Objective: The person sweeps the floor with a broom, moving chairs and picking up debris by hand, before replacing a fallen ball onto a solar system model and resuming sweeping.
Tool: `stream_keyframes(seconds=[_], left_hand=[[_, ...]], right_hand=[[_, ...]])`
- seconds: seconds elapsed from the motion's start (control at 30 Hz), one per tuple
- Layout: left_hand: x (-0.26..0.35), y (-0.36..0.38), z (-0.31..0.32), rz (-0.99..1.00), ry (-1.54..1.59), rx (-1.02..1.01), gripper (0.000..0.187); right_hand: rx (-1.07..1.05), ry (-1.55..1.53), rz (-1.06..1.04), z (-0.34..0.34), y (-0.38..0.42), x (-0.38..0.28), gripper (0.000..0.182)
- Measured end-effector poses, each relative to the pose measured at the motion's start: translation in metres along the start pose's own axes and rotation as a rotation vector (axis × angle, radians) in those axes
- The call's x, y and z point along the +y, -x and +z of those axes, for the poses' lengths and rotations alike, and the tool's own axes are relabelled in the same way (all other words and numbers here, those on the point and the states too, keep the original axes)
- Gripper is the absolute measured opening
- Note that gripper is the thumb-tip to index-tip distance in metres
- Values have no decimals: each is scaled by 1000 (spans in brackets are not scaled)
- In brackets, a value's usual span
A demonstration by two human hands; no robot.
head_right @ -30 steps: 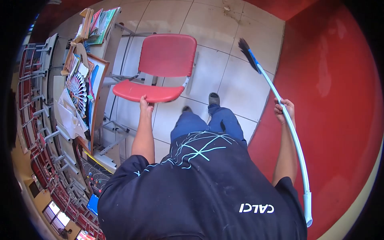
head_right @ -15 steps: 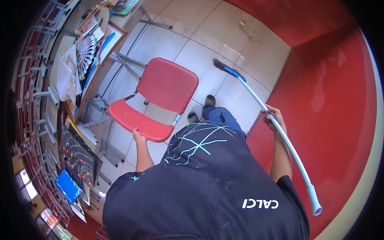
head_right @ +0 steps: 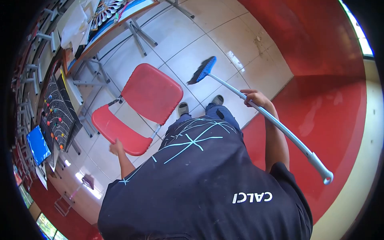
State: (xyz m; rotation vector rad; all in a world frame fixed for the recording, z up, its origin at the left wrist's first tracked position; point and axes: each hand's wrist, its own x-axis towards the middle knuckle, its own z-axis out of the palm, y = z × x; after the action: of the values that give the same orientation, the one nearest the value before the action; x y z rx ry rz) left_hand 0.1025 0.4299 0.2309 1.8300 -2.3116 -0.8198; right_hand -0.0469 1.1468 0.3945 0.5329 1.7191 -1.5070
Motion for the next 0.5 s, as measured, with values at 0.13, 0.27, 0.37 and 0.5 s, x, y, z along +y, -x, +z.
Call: stream_keyframes(seconds=[0.13,0.27,0.37,0.5], left_hand=[[98,70,36,927,-2,24,48],[209,230,110,1145,287,-742,51],[258,344,159,1538,272,-1112,73],[298,472,213,1603,71,-1508,29]], right_hand=[[18,-6,-40,32,15,-45,54],[-141,22,-86,21,3,-41,41],[-246,-8,-109,10,2,-37,36],[-232,-38,-204,-32,25,-34,33]])
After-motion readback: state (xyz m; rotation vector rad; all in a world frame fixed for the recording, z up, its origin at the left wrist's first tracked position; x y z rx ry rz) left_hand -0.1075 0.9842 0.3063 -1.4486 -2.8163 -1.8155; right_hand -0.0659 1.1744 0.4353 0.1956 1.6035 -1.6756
